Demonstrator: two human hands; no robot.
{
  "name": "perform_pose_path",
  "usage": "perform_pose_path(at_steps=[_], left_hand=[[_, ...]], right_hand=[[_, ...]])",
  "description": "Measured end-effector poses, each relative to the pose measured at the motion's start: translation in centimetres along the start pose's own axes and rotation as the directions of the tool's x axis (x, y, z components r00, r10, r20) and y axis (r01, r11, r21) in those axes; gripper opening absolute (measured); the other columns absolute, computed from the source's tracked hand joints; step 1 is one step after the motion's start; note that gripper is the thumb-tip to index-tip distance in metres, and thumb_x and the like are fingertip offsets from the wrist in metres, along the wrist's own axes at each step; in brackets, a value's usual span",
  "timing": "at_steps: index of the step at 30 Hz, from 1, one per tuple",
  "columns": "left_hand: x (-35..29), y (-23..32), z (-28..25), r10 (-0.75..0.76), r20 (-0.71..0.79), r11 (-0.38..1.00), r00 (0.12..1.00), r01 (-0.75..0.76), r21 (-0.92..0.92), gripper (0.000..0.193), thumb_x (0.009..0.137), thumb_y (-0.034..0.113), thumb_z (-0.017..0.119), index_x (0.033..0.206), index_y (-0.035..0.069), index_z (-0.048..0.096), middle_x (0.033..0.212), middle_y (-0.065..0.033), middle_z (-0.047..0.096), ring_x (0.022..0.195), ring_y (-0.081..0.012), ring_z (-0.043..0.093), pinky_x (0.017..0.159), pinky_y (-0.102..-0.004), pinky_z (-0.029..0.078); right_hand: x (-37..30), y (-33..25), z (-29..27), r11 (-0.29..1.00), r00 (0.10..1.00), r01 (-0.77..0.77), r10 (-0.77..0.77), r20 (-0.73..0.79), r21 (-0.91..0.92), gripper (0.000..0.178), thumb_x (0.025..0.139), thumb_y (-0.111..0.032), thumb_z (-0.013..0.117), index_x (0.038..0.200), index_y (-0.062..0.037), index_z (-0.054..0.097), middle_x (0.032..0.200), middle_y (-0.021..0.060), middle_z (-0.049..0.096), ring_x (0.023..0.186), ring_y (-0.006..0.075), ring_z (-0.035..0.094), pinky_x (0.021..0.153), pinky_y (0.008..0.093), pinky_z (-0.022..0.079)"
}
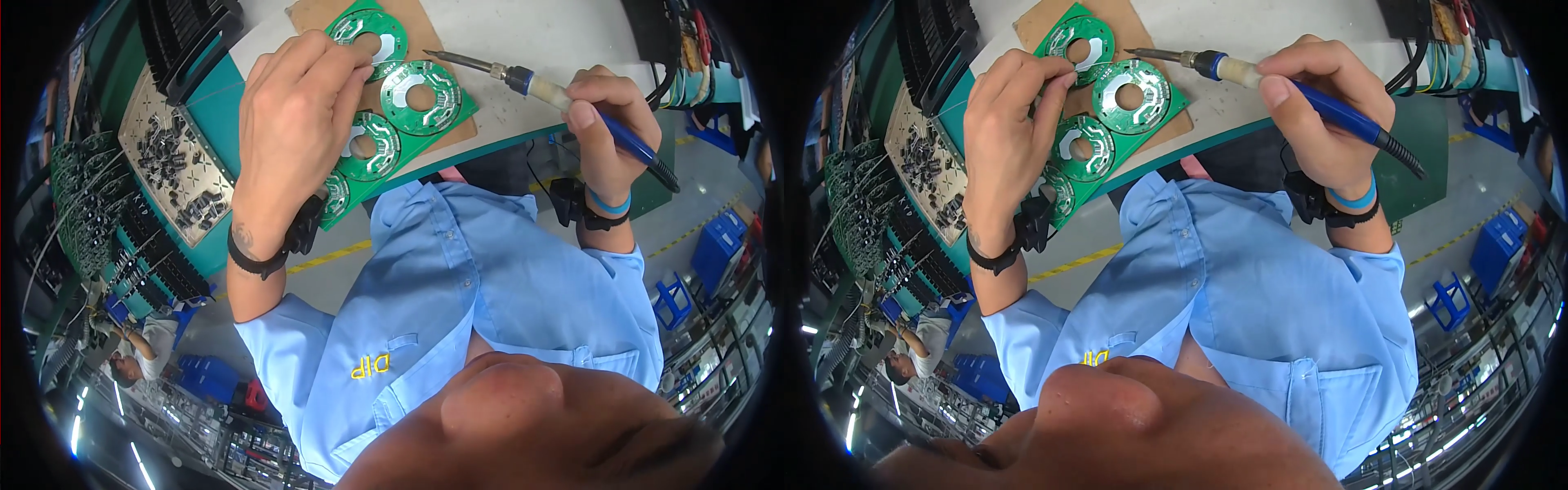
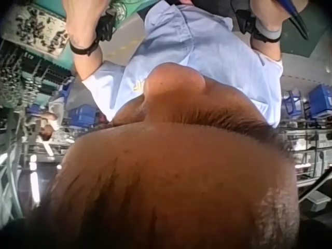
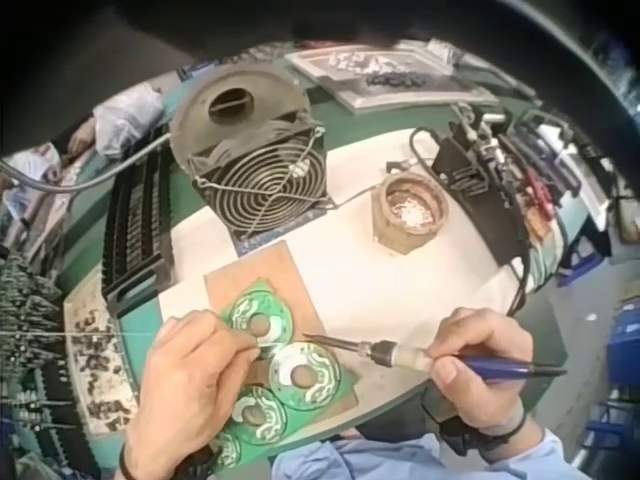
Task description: Soldering electronic components onto a printed circuit board at a factory workstation.
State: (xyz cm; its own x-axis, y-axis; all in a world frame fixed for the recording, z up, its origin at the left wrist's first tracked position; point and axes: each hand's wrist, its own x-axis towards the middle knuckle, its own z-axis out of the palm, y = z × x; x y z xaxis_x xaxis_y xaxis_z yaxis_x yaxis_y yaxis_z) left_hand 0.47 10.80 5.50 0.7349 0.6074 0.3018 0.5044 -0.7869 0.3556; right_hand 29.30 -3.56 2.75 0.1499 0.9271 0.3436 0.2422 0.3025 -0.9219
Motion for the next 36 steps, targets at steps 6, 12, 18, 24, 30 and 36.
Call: perform_pose_path(at_steps=[6,12,18,24,30,36], left_hand=[[0.1,0.1,0.0,0.016,0.019,0.999,1.000,-0.017,0.033,0.019,0.088,0.007,0.078,0.106,0.008,0.076,0.089,-0.0062,0.062,0.087,-0.0273,0.065,0.077,-0.0404,0.047],[0.4,0.4,-0.2,0.013,0.032,1.000,0.999,-0.014,0.028,0.018,0.087,0.007,0.078,0.105,0.008,0.076,0.088,-0.0058,0.061,0.087,-0.0265,0.064,0.076,-0.0403,0.047],[0.9,0.8,-0.4,0.041,0.055,0.998,0.998,-0.044,0.039,0.016,0.086,0.007,0.078,0.102,0.008,0.075,0.087,-0.0059,0.060,0.086,-0.0265,0.064,0.075,-0.0403,0.047],[0.8,0.9,-0.3,0.035,0.057,0.998,0.998,-0.038,0.046,0.015,0.086,0.007,0.078,0.101,0.008,0.074,0.087,-0.0060,0.060,0.086,-0.0266,0.064,0.075,-0.0402,0.047],[1.0,0.8,-0.2,0.074,0.048,0.996,0.996,-0.077,0.052,0.016,0.084,0.006,0.076,0.100,0.007,0.074,0.088,-0.0061,0.060,0.087,-0.0264,0.064,0.076,-0.0402,0.047],[1.2,0.6,-0.1,0.105,0.078,0.992,0.991,-0.110,0.061,0.016,0.083,0.005,0.076,0.099,0.006,0.073,0.088,-0.0064,0.061,0.088,-0.0266,0.065,0.076,-0.0401,0.048]], right_hand=[[0.6,0.5,0.5,0.996,0.999,0.034,-0.034,-0.001,0.081,0.010,0.096,0.003,0.073,0.104,0.0063,0.069,0.084,0.0068,0.069,0.069,0.0075,0.054,0.060,0.0235,0.040],[0.5,0.4,0.7,0.998,1.000,0.017,-0.018,0.003,0.064,0.009,0.096,0.002,0.074,0.103,0.0061,0.070,0.086,0.0082,0.072,0.070,0.0082,0.057,0.060,0.0233,0.043],[0.7,0.4,0.8,0.998,0.999,0.035,-0.036,0.010,0.060,0.009,0.096,0.002,0.074,0.102,0.0061,0.070,0.086,0.0088,0.073,0.070,0.0085,0.058,0.061,0.0234,0.044],[0.7,0.4,1.0,0.998,0.999,0.039,-0.041,0.025,0.042,0.009,0.095,0.001,0.075,0.102,0.0057,0.070,0.085,0.0093,0.073,0.069,0.0091,0.059,0.060,0.0239,0.044],[0.8,0.2,1.2,0.998,0.997,0.066,-0.065,0.034,-0.012,0.010,0.095,0.001,0.076,0.101,0.0051,0.070,0.082,0.0094,0.073,0.067,0.0102,0.059,0.058,0.0247,0.043],[0.9,-0.1,1.1,0.995,0.995,0.084,-0.082,0.053,-0.047,0.010,0.094,0.001,0.076,0.100,0.0050,0.070,0.079,0.0099,0.072,0.065,0.0112,0.059,0.058,0.0251,0.043]])
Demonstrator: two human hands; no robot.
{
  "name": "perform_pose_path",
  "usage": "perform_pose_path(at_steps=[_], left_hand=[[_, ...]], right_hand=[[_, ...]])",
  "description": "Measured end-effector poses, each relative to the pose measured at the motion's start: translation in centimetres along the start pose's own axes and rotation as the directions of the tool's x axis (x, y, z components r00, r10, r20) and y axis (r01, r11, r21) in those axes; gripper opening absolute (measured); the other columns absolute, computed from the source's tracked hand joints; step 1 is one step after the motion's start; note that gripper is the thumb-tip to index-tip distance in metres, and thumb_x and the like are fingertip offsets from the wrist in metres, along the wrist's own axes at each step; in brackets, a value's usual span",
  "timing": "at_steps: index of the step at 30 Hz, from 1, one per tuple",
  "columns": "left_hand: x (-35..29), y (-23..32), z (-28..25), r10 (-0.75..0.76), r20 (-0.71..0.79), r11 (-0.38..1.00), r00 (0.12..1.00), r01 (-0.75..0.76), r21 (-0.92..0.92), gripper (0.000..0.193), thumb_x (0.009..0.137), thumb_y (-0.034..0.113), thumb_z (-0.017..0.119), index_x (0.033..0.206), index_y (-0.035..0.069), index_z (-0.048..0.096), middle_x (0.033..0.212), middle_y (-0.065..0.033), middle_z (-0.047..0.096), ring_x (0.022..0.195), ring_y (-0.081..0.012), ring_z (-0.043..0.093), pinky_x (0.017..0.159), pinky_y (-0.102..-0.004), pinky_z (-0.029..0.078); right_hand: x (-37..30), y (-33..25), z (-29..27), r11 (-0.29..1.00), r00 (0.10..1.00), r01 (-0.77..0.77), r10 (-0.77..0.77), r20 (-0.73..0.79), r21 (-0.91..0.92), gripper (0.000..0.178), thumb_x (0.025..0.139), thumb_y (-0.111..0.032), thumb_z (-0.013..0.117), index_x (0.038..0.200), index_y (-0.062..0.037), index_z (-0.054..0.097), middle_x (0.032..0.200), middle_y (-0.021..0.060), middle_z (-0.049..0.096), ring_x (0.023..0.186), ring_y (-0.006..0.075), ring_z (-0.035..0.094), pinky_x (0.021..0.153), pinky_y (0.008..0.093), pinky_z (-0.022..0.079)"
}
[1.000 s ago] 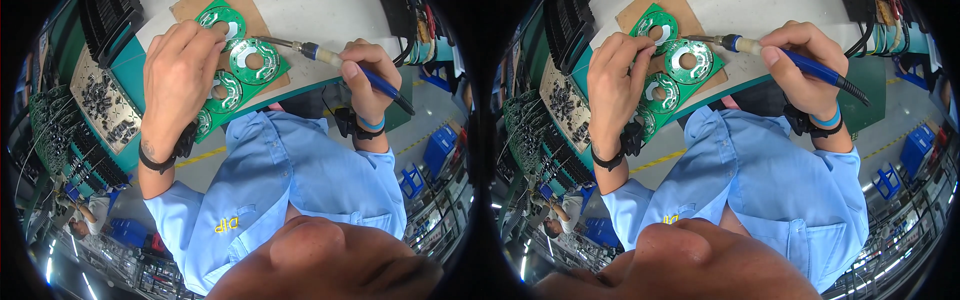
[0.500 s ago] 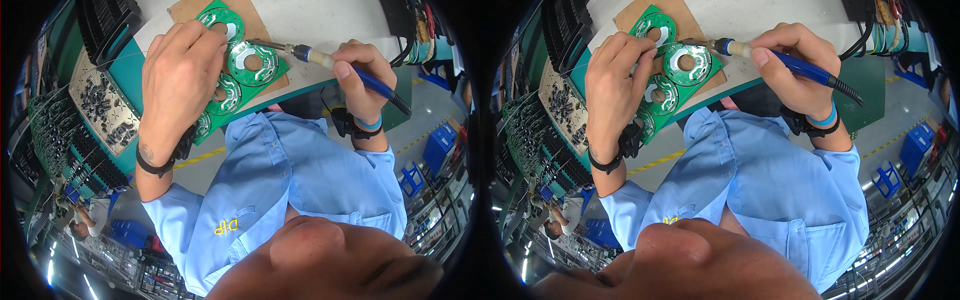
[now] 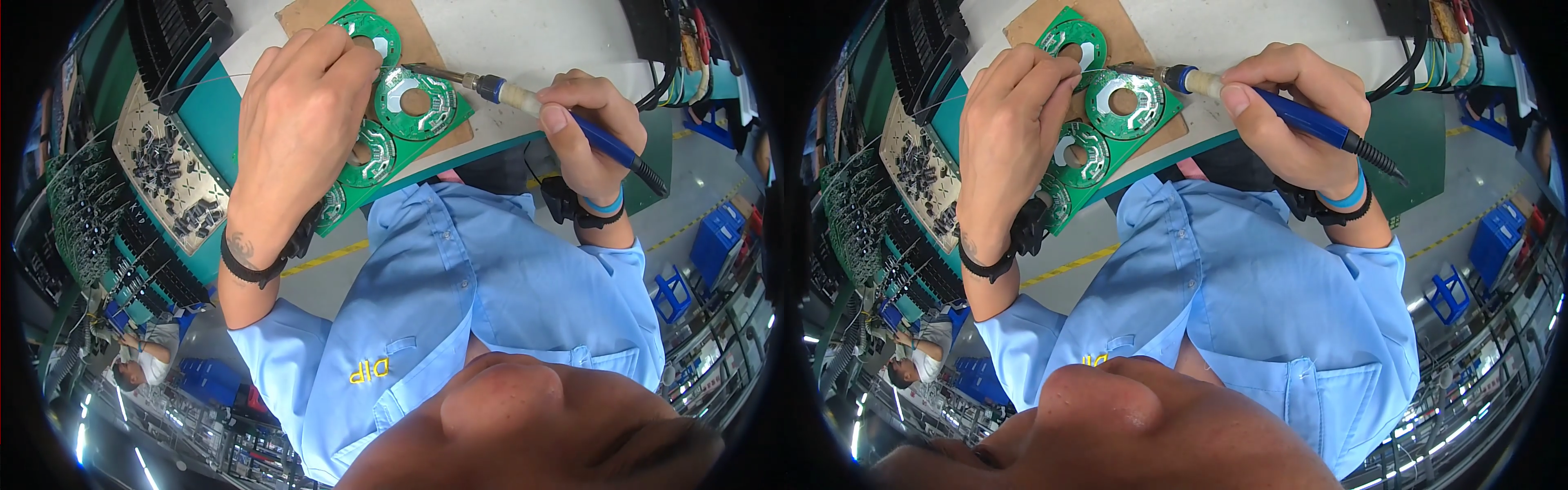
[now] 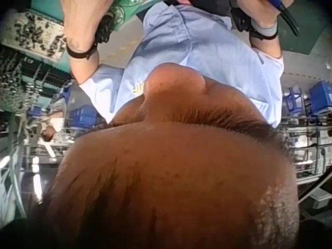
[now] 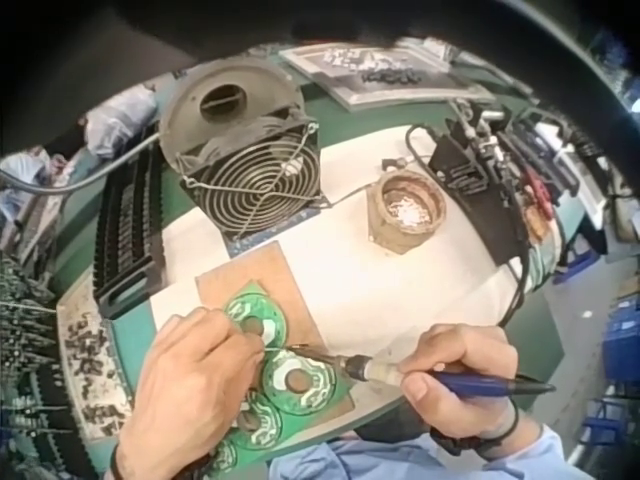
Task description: Soldering electronic components onto a printed circuit board at a factory workstation.
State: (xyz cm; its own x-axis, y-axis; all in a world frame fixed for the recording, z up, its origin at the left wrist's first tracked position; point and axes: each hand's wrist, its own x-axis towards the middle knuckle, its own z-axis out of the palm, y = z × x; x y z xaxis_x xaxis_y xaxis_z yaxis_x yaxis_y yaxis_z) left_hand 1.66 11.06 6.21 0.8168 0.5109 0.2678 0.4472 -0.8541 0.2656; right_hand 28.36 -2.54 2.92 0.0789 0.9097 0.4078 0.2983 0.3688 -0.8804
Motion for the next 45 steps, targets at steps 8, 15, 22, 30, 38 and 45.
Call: perform_pose_path(at_steps=[8,15,22,30,38,45], left_hand=[[-0.7,0.0,-0.7,-0.056,-0.032,0.998,0.998,0.056,-0.025,0.015,0.084,0.003,0.076,0.098,0.005,0.073,0.091,-0.0078,0.064,0.090,-0.0284,0.065,0.077,-0.0410,0.049],[-3.9,-1.8,-2.5,-0.328,-0.128,0.944,0.936,0.331,0.004,0.012,0.093,0.002,0.073,0.105,0.004,0.074,0.098,-0.0106,0.070,0.092,-0.0335,0.067,0.083,-0.0437,0.051],[-9.2,-4.0,-3.0,-0.361,-0.324,0.894,0.874,0.424,0.147,0.022,0.094,0.003,0.074,0.116,0.003,0.073,0.111,-0.0144,0.072,0.101,-0.0356,0.067,0.090,-0.0441,0.053],[-13.3,-0.5,-2.2,-0.527,-0.321,0.833,0.787,0.552,-0.014,0.029,0.095,0.005,0.076,0.123,0.003,0.072,0.119,-0.0156,0.072,0.108,-0.0346,0.066,0.094,-0.0434,0.052],[-14.1,2.4,0.0,-0.658,-0.347,0.750,0.668,0.621,-0.226,0.030,0.095,0.004,0.076,0.125,0.003,0.072,0.126,-0.0146,0.070,0.110,-0.0302,0.066,0.090,-0.0408,0.054],[-15.3,4.2,2.3,-0.737,-0.407,0.675,0.540,0.548,-0.494,0.036,0.096,0.001,0.076,0.130,0.001,0.068,0.126,-0.0148,0.069,0.103,-0.0233,0.067,0.086,-0.0348,0.055]], right_hand=[[-0.1,0.0,-0.7,0.999,0.998,0.047,-0.048,-0.042,-0.025,0.010,0.095,0.001,0.075,0.102,0.0055,0.069,0.082,0.0105,0.073,0.068,0.0109,0.061,0.059,0.0250,0.044],[-0.5,2.6,-0.6,0.988,0.927,0.042,-0.095,-0.364,-0.150,0.019,0.105,-0.007,0.064,0.118,0.0071,0.065,0.095,0.0132,0.068,0.077,0.0172,0.061,0.069,0.0292,0.047],[-0.8,6.4,-1.3,1.000,0.846,-0.025,0.019,-0.533,-0.005,0.027,0.111,-0.010,0.056,0.135,0.0019,0.058,0.106,0.0170,0.070,0.092,0.0215,0.064,0.082,0.0338,0.050],[-0.4,10.6,-5.2,0.794,0.949,0.246,-0.082,-0.303,0.556,0.031,0.114,-0.018,0.054,0.141,-0.0031,0.058,0.128,0.0185,0.070,0.112,0.0291,0.063,0.098,0.0430,0.050],[1.6,7.1,-1.9,0.287,0.944,0.092,0.280,-0.176,0.954,0.057,0.113,-0.042,0.051,0.152,-0.0010,0.052,0.148,0.0264,0.058,0.118,0.0355,0.059,0.104,0.0490,0.047],[1.2,7.0,-1.6,0.122,0.955,-0.051,0.296,0.013,0.991,0.065,0.111,-0.043,0.051,0.156,0.0033,0.047,0.155,0.0307,0.052,0.123,0.0337,0.057,0.107,0.0498,0.046]])
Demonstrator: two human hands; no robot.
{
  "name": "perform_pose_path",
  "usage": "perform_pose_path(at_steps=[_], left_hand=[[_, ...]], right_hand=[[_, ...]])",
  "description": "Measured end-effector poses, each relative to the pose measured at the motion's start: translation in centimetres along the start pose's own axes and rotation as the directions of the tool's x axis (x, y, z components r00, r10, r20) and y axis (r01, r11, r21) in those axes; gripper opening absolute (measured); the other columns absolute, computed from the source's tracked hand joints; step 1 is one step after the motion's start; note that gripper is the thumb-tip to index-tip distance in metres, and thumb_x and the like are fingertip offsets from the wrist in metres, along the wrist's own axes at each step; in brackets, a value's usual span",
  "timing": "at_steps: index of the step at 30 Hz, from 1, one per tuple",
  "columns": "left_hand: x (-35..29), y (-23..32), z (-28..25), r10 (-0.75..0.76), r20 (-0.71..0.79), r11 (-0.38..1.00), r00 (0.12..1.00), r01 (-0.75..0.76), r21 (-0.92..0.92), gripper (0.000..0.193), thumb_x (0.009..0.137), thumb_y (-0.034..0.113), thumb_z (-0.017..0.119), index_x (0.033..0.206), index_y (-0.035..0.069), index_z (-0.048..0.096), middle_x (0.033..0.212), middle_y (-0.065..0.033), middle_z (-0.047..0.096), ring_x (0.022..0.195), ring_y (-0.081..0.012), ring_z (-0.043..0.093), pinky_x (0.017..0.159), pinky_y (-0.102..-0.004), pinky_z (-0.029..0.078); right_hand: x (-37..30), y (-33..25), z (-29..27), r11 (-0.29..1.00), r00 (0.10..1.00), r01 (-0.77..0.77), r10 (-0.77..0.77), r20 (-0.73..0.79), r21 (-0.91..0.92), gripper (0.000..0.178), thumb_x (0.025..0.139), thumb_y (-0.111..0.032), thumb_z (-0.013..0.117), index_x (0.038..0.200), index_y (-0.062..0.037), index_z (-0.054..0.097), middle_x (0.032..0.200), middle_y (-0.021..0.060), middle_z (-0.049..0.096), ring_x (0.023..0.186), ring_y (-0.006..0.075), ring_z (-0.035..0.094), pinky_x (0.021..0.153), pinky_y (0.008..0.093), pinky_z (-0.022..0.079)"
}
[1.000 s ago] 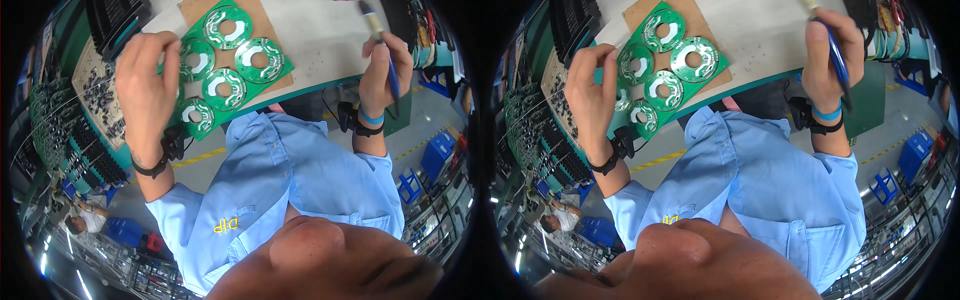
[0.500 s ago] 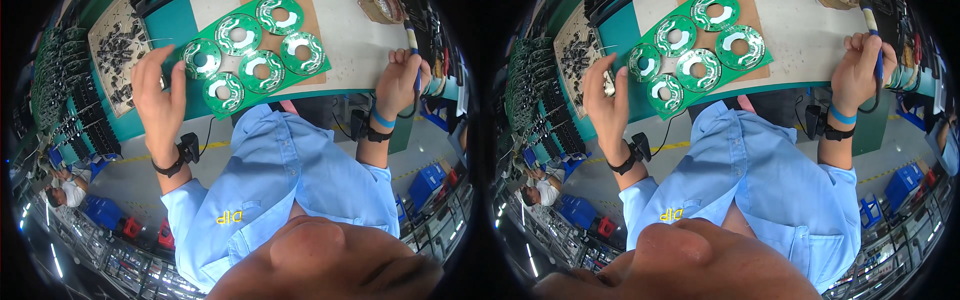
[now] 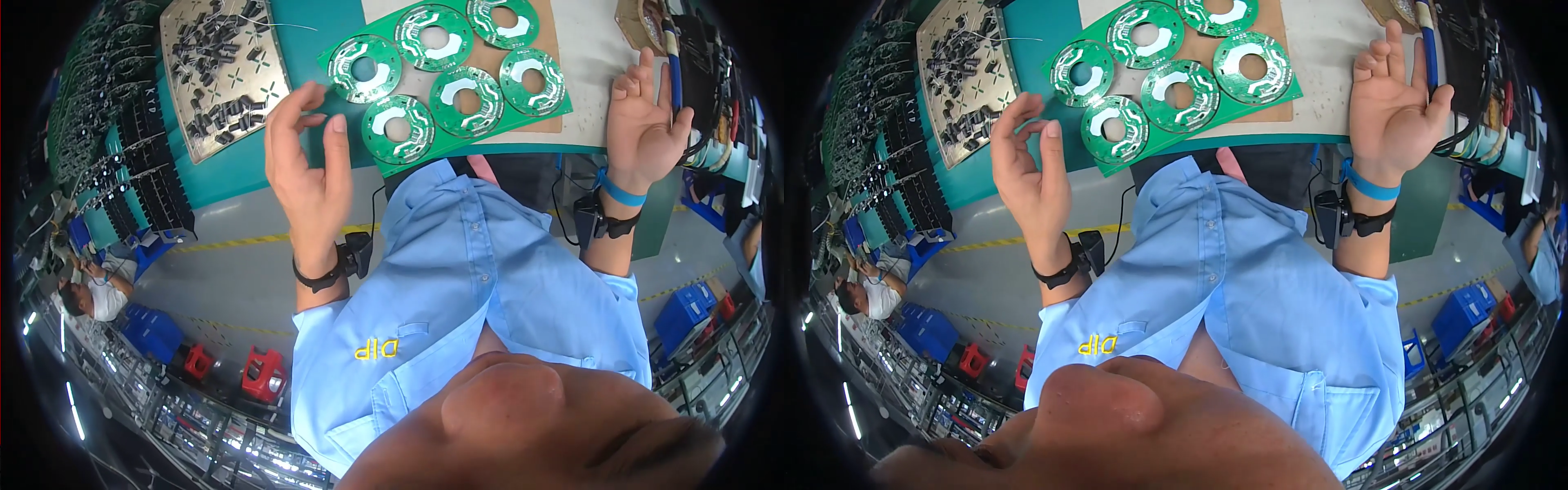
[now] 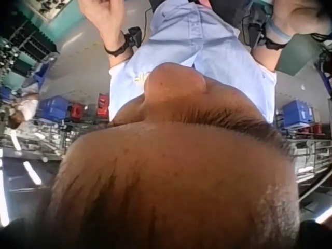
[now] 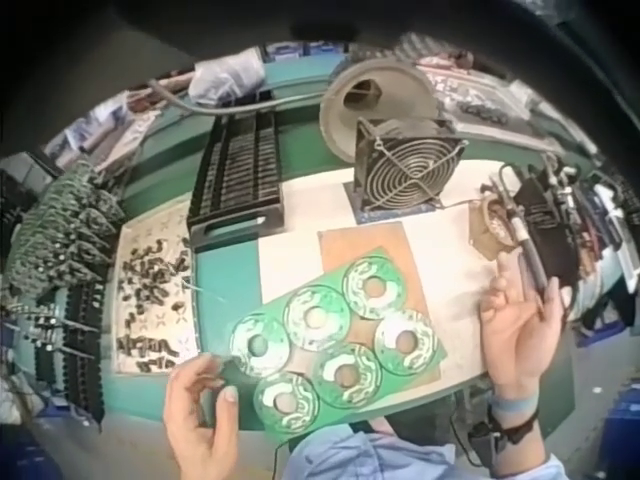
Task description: Soldering electronic components onto a printed circuit board at a factory workstation.
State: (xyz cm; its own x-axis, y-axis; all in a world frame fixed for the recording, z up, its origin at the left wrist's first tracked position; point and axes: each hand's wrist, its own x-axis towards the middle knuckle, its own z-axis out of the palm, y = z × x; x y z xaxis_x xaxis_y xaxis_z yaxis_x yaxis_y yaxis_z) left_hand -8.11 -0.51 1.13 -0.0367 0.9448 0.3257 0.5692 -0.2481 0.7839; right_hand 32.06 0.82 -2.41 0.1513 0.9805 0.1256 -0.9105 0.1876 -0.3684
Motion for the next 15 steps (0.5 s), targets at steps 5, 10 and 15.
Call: perform_pose_path(at_steps=[5,10,15], left_hand=[[-1.4,0.1,-0.3,-0.074,0.054,0.994,0.996,0.078,-0.076,0.039,0.095,0.000,0.076,0.132,0.000,0.065,0.116,-0.0124,0.071,0.088,-0.0174,0.067,0.077,-0.0307,0.055],[-2.0,0.8,-0.5,-0.114,0.131,0.993,0.985,0.108,0.055,0.041,0.094,0.001,0.078,0.132,0.000,0.064,0.102,-0.0080,0.073,0.076,-0.0140,0.064,0.068,-0.0300,0.053],[-1.7,0.9,0.0,-0.154,0.158,0.988,0.975,0.152,0.027,0.041,0.093,0.002,0.079,0.131,0.001,0.065,0.097,-0.0072,0.073,0.075,-0.0145,0.062,0.066,-0.0305,0.052]], right_hand=[[-0.3,0.5,1.6,0.957,0.990,-0.099,0.066,-0.128,-0.272,0.051,0.114,-0.033,0.051,0.150,0.0019,0.055,0.145,0.0223,0.064,0.114,0.0245,0.063,0.101,0.0396,0.049],[-1.5,3.5,5.1,0.155,0.999,0.038,-0.029,0.034,-0.987,0.038,0.108,-0.015,0.065,0.142,0.0016,0.064,0.122,0.0136,0.075,0.098,0.0138,0.065,0.089,0.0291,0.052],[-1.9,3.9,5.6,-0.156,0.998,0.059,0.040,0.054,-0.986,0.030,0.100,-0.004,0.075,0.129,-0.0003,0.074,0.099,0.0032,0.075,0.087,0.0071,0.061,0.076,0.0221,0.051]])
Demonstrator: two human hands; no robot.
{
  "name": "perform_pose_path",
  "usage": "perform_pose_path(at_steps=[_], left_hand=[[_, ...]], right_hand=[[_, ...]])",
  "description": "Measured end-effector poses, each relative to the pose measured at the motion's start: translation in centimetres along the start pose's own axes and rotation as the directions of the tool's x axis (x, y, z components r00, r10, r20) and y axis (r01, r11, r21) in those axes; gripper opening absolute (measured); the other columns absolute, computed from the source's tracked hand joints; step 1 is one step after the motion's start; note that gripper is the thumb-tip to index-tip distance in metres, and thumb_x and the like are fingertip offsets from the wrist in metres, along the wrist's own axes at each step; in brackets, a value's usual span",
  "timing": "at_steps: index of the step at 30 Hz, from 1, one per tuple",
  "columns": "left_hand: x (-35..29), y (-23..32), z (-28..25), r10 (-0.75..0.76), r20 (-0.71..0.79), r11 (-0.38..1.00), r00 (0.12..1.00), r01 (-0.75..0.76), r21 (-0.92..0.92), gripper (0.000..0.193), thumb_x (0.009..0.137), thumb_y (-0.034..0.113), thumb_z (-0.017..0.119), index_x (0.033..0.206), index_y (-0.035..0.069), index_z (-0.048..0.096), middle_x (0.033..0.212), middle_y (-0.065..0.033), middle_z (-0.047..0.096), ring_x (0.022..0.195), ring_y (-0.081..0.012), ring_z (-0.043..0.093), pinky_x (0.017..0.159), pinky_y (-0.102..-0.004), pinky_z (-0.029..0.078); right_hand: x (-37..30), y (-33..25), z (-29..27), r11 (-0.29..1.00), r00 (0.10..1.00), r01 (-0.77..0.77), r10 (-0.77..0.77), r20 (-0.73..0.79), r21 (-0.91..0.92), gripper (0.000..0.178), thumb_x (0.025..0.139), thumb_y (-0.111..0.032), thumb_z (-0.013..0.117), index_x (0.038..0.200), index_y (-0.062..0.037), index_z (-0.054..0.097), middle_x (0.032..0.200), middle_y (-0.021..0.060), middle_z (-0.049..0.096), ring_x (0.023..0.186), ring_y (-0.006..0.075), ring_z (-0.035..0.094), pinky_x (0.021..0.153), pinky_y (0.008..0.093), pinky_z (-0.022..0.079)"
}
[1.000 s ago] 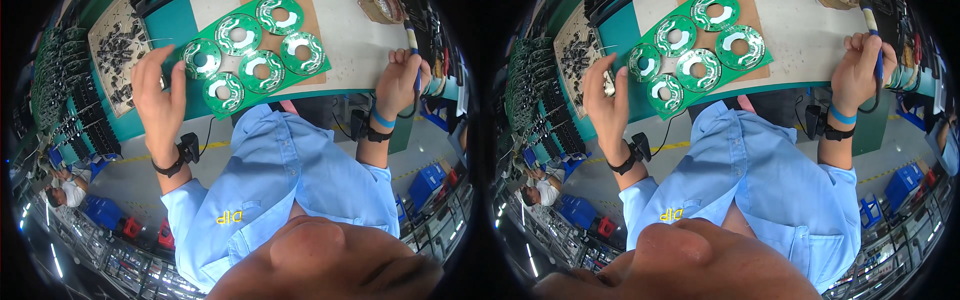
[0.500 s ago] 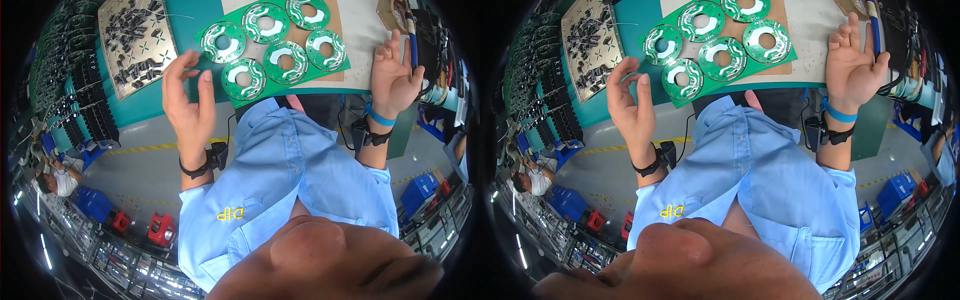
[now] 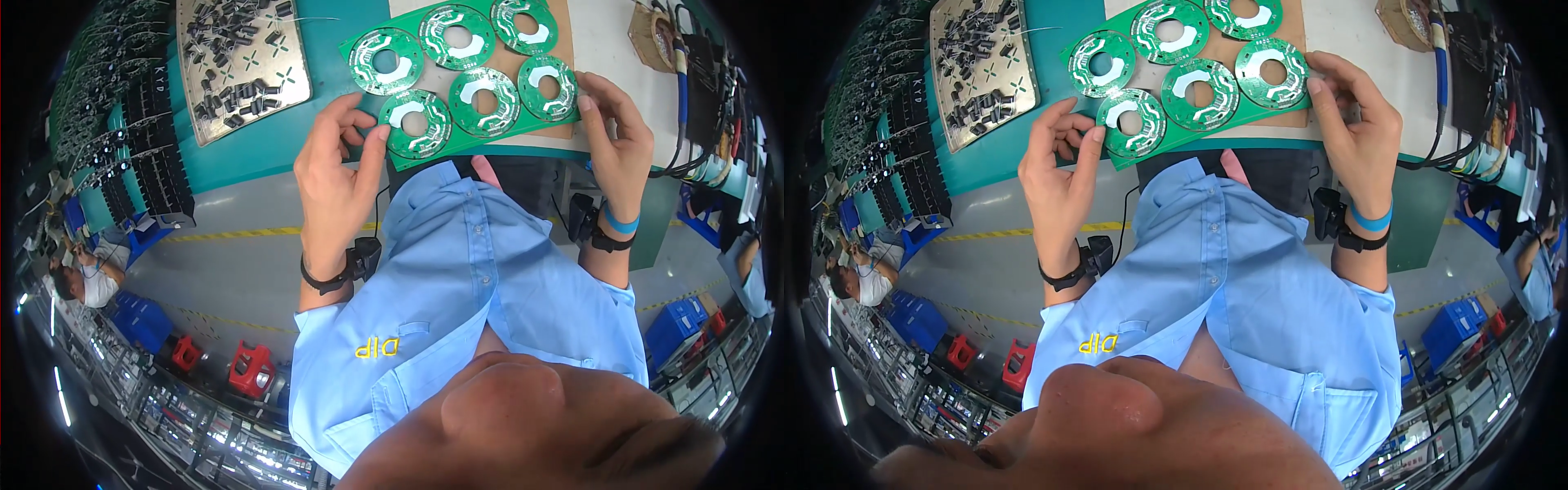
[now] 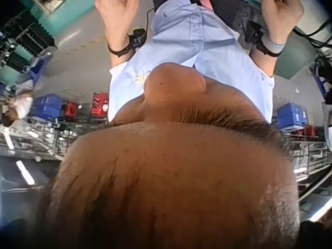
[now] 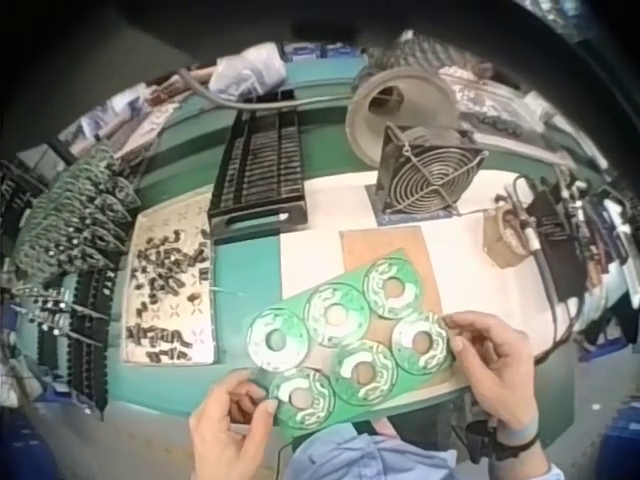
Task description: Soldering electronic components onto a printed circuit board at a factory workstation.
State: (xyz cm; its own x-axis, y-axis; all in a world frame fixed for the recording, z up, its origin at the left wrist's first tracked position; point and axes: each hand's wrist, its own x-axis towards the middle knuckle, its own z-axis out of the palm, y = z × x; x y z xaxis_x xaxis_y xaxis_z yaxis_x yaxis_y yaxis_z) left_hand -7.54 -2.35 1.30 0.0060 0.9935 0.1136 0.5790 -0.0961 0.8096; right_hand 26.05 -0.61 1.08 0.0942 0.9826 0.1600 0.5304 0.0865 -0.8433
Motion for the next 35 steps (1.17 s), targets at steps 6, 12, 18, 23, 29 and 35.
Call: perform_pose_path(at_steps=[6,12,18,23,29,35], left_hand=[[-0.1,0.3,0.3,0.015,-0.015,1.000,1.000,-0.015,-0.015,0.041,0.092,0.002,0.080,0.131,0.001,0.065,0.095,-0.0099,0.074,0.074,-0.0170,0.063,0.065,-0.0332,0.052],[0.4,0.6,0.3,-0.027,-0.024,0.997,0.999,0.025,-0.073,0.039,0.092,0.000,0.078,0.129,0.000,0.065,0.097,-0.0129,0.073,0.078,-0.0217,0.067,0.068,-0.0357,0.055],[4.2,1.8,-0.4,0.469,-0.205,0.880,0.859,-0.437,0.185,0.036,0.090,0.000,0.077,0.125,-0.003,0.066,0.097,-0.0155,0.071,0.093,-0.0373,0.069,0.086,-0.0461,0.056],[9.5,2.8,1.1,0.609,-0.125,0.789,0.783,-0.583,0.194,0.033,0.094,0.012,0.076,0.123,-0.003,0.069,0.100,-0.0171,0.073,0.097,-0.0409,0.068,0.090,-0.0489,0.055],[11.5,4.4,-0.1,0.331,0.312,0.935,0.891,-0.355,0.022,0.033,0.098,0.027,0.072,0.117,0.001,0.074,0.093,-0.0178,0.076,0.088,-0.0410,0.071,0.083,-0.0481,0.057],[10.3,7.1,-5.2,0.250,0.520,0.968,0.817,-0.223,-0.115,0.031,0.099,0.029,0.073,0.115,0.003,0.076,0.094,-0.0205,0.077,0.091,-0.0362,0.077,0.082,-0.0488,0.057]], right_hand=[[-0.1,-0.7,-0.1,0.999,0.998,-0.034,0.034,0.046,-0.017,0.027,0.100,-0.003,0.075,0.127,-0.0011,0.075,0.097,0.0011,0.072,0.086,0.0062,0.060,0.075,0.0209,0.050],[-0.4,0.6,-0.8,0.976,0.996,-0.071,0.058,0.069,0.205,0.030,0.100,0.002,0.073,0.130,0.0028,0.071,0.111,0.0068,0.073,0.095,0.0091,0.064,0.084,0.0239,0.052],[-0.6,1.9,-1.0,0.885,1.000,-0.008,-0.006,0.028,0.465,0.030,0.101,0.008,0.069,0.131,0.0054,0.064,0.133,0.0186,0.072,0.114,0.0176,0.069,0.101,0.0313,0.056],[-0.6,2.3,-0.3,0.870,0.992,0.125,-0.127,-0.028,0.477,0.028,0.101,0.008,0.068,0.129,0.0053,0.065,0.133,0.0212,0.071,0.118,0.0203,0.069,0.103,0.0331,0.056],[-0.8,1.5,-0.1,0.821,0.978,0.202,-0.203,-0.058,0.534,0.026,0.101,0.010,0.067,0.126,0.0049,0.065,0.133,0.0228,0.071,0.117,0.0225,0.069,0.102,0.0337,0.056],[-1.0,1.6,-0.4,0.788,0.962,0.253,-0.269,-0.056,0.562,0.027,0.101,0.011,0.067,0.127,0.0032,0.065,0.133,0.0231,0.070,0.122,0.0262,0.068,0.105,0.0355,0.055]])
